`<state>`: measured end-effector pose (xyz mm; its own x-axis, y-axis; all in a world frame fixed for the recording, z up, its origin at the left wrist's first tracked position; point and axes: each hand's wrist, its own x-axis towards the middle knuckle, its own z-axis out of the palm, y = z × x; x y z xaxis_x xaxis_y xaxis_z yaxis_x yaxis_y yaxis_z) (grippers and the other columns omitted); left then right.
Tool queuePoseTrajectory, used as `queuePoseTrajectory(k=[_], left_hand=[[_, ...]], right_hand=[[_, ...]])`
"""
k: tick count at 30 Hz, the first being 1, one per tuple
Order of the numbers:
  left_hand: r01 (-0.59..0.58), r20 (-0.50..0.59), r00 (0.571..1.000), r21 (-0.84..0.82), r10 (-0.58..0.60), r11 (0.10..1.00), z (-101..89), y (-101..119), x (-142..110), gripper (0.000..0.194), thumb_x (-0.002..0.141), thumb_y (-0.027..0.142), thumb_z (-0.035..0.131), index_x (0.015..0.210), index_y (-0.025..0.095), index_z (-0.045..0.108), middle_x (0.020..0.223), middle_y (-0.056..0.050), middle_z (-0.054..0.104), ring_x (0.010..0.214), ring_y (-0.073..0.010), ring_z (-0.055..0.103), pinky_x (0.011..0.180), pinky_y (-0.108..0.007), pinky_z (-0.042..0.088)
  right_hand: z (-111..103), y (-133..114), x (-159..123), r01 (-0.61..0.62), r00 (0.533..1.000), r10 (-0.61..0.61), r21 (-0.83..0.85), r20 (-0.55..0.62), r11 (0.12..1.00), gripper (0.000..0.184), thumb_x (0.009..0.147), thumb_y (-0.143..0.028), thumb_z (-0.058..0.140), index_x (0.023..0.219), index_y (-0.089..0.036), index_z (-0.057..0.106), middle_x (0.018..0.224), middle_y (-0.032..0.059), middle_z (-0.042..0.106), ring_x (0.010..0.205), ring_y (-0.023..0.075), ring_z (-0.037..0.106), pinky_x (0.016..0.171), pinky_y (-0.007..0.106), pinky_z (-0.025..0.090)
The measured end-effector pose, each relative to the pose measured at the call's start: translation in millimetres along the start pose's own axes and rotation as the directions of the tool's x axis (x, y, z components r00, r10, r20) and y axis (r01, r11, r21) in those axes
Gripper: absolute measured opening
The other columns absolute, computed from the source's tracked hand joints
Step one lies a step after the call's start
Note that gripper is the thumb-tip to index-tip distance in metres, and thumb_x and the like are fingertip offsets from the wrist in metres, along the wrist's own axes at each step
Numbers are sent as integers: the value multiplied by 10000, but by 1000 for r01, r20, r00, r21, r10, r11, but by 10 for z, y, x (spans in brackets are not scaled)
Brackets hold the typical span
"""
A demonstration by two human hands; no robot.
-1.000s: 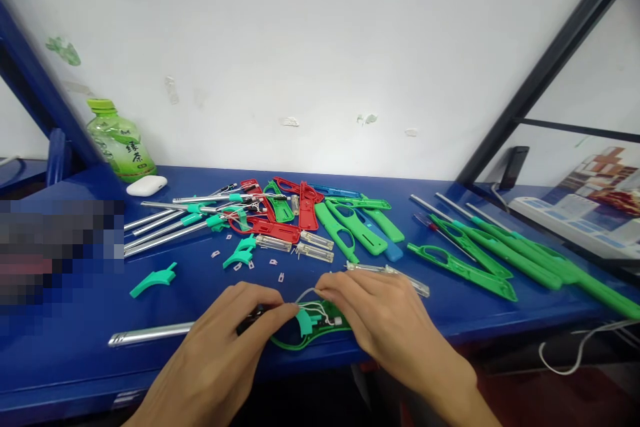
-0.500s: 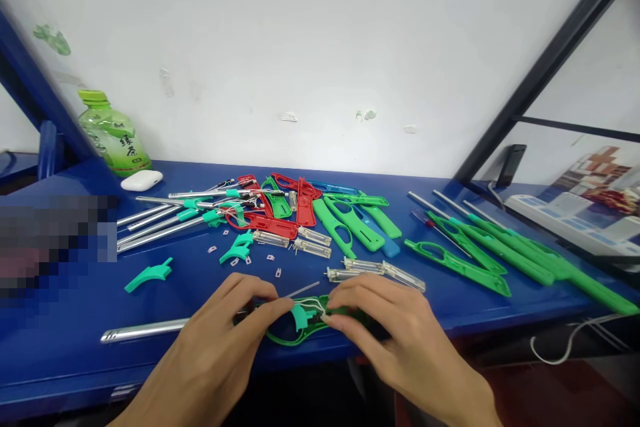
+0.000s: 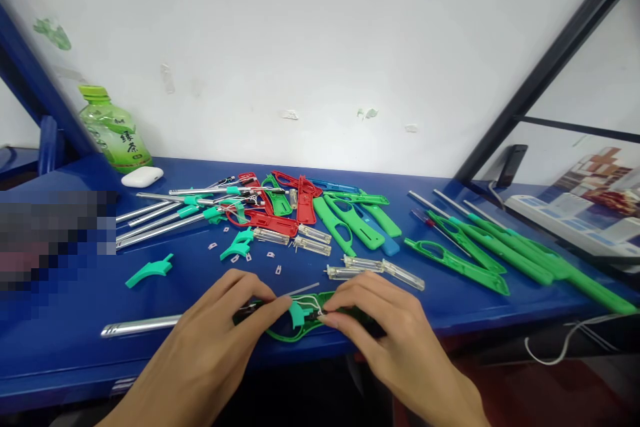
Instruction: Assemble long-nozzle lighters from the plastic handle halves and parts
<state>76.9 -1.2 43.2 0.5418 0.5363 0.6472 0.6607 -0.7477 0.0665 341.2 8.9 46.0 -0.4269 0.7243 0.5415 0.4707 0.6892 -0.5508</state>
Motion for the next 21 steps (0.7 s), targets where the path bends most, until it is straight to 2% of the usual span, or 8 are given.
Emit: queuePoseTrajectory(k=[4,7,9,13,21], left_hand=[[-121,130,986,137,103,983,-74,-22,8,404,1083,15,426,1388,173,638,1097,-54,673,1013,-194,616,863,-318,541],[-215,180,968,228,176,950,-107,4,59,396,1103,39,397,1406,153,626,1054,-45,682,1045,-234,634,914,-387,523],[-238,172,965,256,198,937,-111,31,101,371,1120,56,373,1352,158,644,1026,-29,689,1031,-233,644,921,-393,511],[-242,85,970,268,227,932,-110,67,171,386,1143,73,299,1210,177,665,934,-5,695,936,-207,654,871,-363,507],[-212,100,975,171,197,962,-130,32,153,343,1127,72,361,1230,187,667,945,-17,697,919,-195,652,838,-322,528]], right_hand=[[1,-17,-5,6,1000,-6,-26,9,1000,52,1079,-270,727,1029,-257,733,982,-42,776,890,147,725,825,291,551],[28,-30,-8,32,999,-32,-27,-6,999,77,1083,-247,716,1006,-244,718,942,-40,759,850,143,705,786,294,538],[49,-41,-7,34,999,-35,-13,-15,999,84,1081,-229,715,998,-240,714,923,-40,748,828,140,692,764,294,530],[77,-48,1,14,999,-12,40,-31,999,71,1060,-224,747,994,-241,727,908,-39,740,816,139,687,757,290,533],[113,-23,37,15,995,-8,71,-99,997,175,1068,-349,742,933,-237,741,836,-25,742,775,151,703,704,281,541]])
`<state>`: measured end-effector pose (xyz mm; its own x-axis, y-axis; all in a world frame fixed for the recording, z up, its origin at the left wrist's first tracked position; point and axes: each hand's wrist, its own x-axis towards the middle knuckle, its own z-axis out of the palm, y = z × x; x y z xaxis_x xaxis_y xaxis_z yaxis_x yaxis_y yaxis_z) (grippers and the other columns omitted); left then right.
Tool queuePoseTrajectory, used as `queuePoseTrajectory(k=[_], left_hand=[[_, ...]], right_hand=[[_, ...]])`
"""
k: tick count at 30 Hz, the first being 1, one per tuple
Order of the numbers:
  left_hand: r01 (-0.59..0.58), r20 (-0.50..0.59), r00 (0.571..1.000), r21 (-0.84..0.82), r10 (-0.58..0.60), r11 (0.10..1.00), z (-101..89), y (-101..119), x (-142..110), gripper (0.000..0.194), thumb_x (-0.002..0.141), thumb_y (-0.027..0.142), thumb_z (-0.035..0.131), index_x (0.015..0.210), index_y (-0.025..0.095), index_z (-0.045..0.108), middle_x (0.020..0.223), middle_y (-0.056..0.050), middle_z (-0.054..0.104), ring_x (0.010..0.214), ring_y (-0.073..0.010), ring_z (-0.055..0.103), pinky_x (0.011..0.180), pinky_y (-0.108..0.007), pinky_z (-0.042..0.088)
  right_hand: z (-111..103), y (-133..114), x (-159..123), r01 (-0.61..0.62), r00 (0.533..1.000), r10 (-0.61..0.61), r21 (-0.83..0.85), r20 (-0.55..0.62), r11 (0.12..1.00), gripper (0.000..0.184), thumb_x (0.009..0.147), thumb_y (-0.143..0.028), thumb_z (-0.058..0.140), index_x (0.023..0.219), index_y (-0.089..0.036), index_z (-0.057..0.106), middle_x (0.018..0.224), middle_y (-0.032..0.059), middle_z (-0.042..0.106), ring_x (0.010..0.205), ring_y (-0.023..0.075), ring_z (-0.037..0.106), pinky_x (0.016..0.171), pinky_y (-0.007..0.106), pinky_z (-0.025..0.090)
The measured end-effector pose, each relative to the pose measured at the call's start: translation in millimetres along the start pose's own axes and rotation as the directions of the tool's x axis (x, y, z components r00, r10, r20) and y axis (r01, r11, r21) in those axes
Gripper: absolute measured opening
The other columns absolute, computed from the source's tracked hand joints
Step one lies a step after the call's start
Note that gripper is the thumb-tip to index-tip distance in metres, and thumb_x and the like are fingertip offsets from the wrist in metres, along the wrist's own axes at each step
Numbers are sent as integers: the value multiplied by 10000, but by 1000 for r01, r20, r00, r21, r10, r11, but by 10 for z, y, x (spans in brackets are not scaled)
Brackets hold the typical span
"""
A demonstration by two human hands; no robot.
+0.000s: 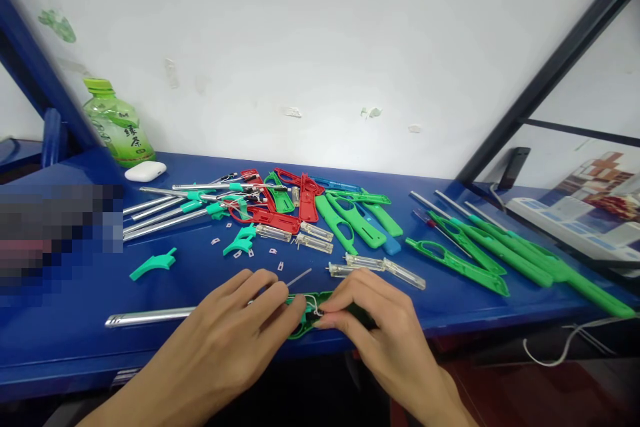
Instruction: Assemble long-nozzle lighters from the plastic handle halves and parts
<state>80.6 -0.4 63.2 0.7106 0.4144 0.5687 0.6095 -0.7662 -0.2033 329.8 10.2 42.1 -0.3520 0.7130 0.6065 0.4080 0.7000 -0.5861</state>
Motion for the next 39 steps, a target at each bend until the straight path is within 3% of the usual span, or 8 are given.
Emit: queuePoseTrajectory(k=[7,13,21,27,29,32,36,39], left_hand=[[-2,-33,999,-40,0,999,62,12,-10,326,1138,85,338,1265,168,627,958,-23,674,916,-192,639,880,-323,523],[48,-169,984,-15,-50,999,135,49,-9,347,1115,66,359,1239,210,650,893,-4,638,878,-181,621,841,-312,521],[15,-20,1000,-20,-16,1000,30,-10,1,335,1106,61,422,1264,179,692,917,-24,645,863,-170,589,771,-262,535],[36,-81,996,13,-34,999,114,35,-47,366,1125,69,376,1271,166,697,923,-30,661,959,-195,601,863,-292,519],[56,-116,992,11,-55,998,96,31,-94,408,1125,65,358,1332,189,687,991,-32,698,1067,-208,610,929,-307,504],[106,-6,994,-15,-107,994,0,-32,-204,522,1096,22,370,1481,254,635,1226,-23,730,1216,-187,595,1024,-279,483],[254,-57,963,-113,-262,960,-101,-128,-354,291,1167,230,467,1300,294,718,1189,14,727,1117,-127,650,1010,-194,480],[326,-63,939,-161,-339,932,-98,-132,-400,278,1181,397,481,1167,322,748,1127,54,740,995,-73,707,939,-131,507]], right_hand=[[0,-25,19,4,1000,-3,55,-30,998,192,1046,-374,773,911,-245,727,833,-52,759,763,120,704,721,236,535],[-29,-1,3,0,1000,1,39,-20,999,177,995,-305,833,870,-242,724,893,-35,762,842,137,723,771,245,565],[-63,18,-61,139,989,-134,-89,63,986,128,1078,-256,720,957,-218,742,958,27,772,832,164,712,757,293,586],[-86,4,-76,238,969,-222,-164,107,957,145,1088,-230,696,949,-196,725,973,35,772,812,161,681,746,310,553],[-73,5,-73,233,972,-222,-165,82,958,143,1085,-223,699,946,-196,723,965,32,775,813,158,690,754,305,559],[-53,5,-75,223,975,-217,-176,55,959,100,1084,-252,712,1000,-202,732,965,22,789,829,157,718,787,300,578],[-52,5,-84,194,981,-195,-186,14,963,98,1089,-323,718,1094,-227,737,985,9,793,877,151,755,825,273,602],[-63,9,-85,187,982,-191,-205,1,961,139,1094,-364,710,1156,-241,725,1019,9,790,914,151,768,840,260,612]])
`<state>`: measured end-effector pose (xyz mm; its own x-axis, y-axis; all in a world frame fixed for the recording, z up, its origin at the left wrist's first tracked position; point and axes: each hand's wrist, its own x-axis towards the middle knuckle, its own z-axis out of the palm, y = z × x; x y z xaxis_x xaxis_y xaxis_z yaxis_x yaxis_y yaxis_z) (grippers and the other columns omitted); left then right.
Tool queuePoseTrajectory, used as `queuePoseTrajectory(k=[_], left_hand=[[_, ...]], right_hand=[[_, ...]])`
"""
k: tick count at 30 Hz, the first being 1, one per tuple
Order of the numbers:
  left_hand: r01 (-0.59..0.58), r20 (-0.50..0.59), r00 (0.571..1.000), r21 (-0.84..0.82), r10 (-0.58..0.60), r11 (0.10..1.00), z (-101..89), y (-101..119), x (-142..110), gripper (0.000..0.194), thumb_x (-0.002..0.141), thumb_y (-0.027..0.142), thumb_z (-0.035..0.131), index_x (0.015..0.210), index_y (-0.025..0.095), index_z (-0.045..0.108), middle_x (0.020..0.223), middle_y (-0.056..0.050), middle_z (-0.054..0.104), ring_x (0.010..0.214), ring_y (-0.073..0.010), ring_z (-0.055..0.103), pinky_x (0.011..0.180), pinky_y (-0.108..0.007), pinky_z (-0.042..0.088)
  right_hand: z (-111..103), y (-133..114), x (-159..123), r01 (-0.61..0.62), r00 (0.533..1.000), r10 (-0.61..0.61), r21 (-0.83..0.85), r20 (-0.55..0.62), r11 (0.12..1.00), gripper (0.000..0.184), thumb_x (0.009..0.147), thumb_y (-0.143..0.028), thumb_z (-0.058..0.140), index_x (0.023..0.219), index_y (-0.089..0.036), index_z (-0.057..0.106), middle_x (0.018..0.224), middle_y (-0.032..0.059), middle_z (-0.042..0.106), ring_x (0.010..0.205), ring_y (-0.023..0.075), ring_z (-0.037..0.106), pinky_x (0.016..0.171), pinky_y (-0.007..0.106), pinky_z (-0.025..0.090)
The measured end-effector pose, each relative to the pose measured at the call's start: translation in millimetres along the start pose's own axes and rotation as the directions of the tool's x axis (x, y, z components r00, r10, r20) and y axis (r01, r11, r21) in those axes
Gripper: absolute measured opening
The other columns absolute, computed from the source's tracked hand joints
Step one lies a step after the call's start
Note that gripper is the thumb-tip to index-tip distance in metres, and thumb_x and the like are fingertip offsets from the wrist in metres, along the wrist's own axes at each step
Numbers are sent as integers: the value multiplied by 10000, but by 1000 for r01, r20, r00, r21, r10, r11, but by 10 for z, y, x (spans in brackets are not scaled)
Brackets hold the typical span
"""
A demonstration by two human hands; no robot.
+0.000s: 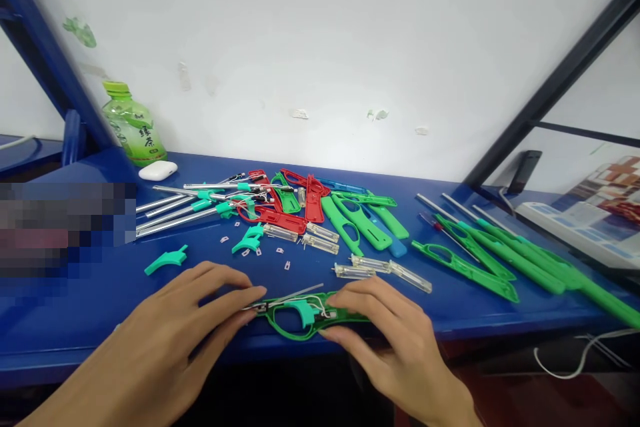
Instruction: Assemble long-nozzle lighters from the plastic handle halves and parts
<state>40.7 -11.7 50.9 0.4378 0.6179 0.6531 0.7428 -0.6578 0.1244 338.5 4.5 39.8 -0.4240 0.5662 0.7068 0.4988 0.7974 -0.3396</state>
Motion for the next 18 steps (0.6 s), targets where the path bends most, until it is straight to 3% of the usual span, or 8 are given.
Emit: queuePoseTrajectory(k=[7,12,18], left_hand=[[49,19,999,-74,-48,996,-9,81,62,366,1181,397,459,1040,353,793,1044,90,768,884,-26,761,847,-74,536],[77,59,996,-94,-71,993,-18,50,77,321,1186,424,453,1155,371,768,1053,99,750,901,-7,761,891,-43,518],[55,109,993,-93,-45,994,-13,16,26,294,1185,373,460,1147,366,751,1131,77,728,953,-28,750,886,-77,534]], right_hand=[[-2,18,1,10,999,-9,-11,38,1000,160,1090,-373,716,1187,-247,736,1013,2,781,893,148,754,814,265,602],[2,25,-7,-3,999,2,17,53,1000,141,1084,-351,731,1185,-253,737,1014,-14,781,899,137,740,830,259,584],[0,27,-6,-10,998,8,30,69,999,122,1080,-339,737,1168,-254,741,1015,-15,776,911,137,736,848,259,577]])
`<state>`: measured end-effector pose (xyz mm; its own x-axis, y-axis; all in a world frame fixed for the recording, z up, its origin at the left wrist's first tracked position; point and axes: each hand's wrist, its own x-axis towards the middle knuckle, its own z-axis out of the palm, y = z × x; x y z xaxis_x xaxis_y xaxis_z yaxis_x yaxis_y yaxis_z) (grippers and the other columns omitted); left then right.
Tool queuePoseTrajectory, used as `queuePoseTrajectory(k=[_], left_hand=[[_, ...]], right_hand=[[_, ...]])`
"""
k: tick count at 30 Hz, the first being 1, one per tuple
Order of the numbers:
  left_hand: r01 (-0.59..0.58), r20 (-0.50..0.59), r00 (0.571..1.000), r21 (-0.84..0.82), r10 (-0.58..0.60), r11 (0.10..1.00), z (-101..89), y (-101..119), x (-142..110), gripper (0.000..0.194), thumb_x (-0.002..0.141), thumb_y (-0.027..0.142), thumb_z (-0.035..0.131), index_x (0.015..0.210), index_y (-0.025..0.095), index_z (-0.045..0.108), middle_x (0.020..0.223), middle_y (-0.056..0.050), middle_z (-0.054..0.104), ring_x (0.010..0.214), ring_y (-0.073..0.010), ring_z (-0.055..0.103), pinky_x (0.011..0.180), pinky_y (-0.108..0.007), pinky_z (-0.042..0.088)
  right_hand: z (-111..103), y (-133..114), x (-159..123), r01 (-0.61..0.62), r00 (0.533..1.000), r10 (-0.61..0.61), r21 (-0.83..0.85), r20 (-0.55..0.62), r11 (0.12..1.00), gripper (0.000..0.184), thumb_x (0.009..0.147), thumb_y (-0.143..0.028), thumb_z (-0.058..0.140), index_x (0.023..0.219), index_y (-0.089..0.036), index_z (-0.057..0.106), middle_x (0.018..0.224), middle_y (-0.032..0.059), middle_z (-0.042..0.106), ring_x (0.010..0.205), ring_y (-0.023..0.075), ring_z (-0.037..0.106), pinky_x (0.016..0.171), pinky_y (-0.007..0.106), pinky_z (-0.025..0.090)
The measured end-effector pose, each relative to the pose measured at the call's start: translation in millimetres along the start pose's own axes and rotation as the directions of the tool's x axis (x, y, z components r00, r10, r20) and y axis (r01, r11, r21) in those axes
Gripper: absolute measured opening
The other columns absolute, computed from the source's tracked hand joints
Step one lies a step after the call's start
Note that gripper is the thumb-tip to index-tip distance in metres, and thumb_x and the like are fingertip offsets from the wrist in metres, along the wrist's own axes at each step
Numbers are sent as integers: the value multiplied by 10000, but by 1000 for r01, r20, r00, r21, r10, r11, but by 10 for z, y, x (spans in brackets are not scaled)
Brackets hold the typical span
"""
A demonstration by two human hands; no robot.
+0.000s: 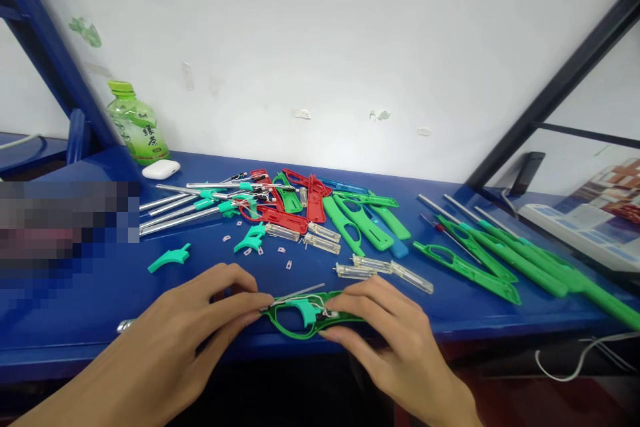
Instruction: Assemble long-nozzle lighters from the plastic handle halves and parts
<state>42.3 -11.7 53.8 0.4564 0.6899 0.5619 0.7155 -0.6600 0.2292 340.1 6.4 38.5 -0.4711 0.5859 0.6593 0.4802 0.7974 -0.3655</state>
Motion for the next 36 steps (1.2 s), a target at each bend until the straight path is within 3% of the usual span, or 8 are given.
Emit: queuePoseTrajectory(k=[3,8,16,25,28,31,36], left_hand=[[-37,71,997,11,36,999,-15,-54,-39,277,1166,247,473,1244,364,711,1209,63,711,1017,-44,734,918,-106,532],[-147,157,978,61,136,987,-36,-171,-118,413,1094,91,495,1390,341,641,1303,41,697,1182,-79,679,1070,-148,470],[-267,152,959,215,238,940,-19,-245,-207,441,1068,99,482,1410,319,651,1301,43,775,1172,-152,726,1125,-277,501],[-242,108,969,223,222,944,49,-292,-207,425,1125,161,481,1462,366,639,1340,59,751,1247,-144,701,1100,-276,492],[-226,131,972,271,197,936,78,-329,-243,469,1116,159,492,1506,388,619,1383,52,741,1274,-171,706,1105,-310,519],[-227,143,971,286,193,931,86,-319,-236,523,1097,148,509,1555,392,580,1367,42,753,1248,-173,727,1080,-294,554],[-109,17,994,187,108,976,41,-222,-130,424,1096,230,571,1484,394,622,1345,27,750,1225,-164,730,1050,-254,584]], right_hand=[[-2,3,1,0,1000,0,11,-1,1000,121,1081,-335,737,1168,-251,737,1018,-15,773,911,132,732,851,249,573],[-3,5,1,1,1000,-1,19,-2,1000,114,1077,-322,742,1163,-247,740,1020,-11,771,912,134,732,853,250,569],[-6,12,-1,-4,1000,3,36,9,999,125,1071,-315,750,1180,-255,735,1024,-18,778,908,135,733,849,261,569],[1,1,9,-4,998,7,57,-56,998,58,1068,-250,746,1127,-249,749,1005,-22,777,893,124,734,823,248,585],[-91,38,5,-14,989,26,79,-144,997,78,1069,-184,714,1091,-256,736,995,-29,779,915,127,737,847,255,586],[-283,161,-42,-72,969,51,-79,-240,994,129,1064,-148,685,1068,-265,737,1000,-14,776,945,155,736,886,300,571],[-691,455,-208,-286,901,131,-339,-414,896,99,1083,-329,681,1055,-296,770,1154,54,742,1101,249,734,991,407,558]])
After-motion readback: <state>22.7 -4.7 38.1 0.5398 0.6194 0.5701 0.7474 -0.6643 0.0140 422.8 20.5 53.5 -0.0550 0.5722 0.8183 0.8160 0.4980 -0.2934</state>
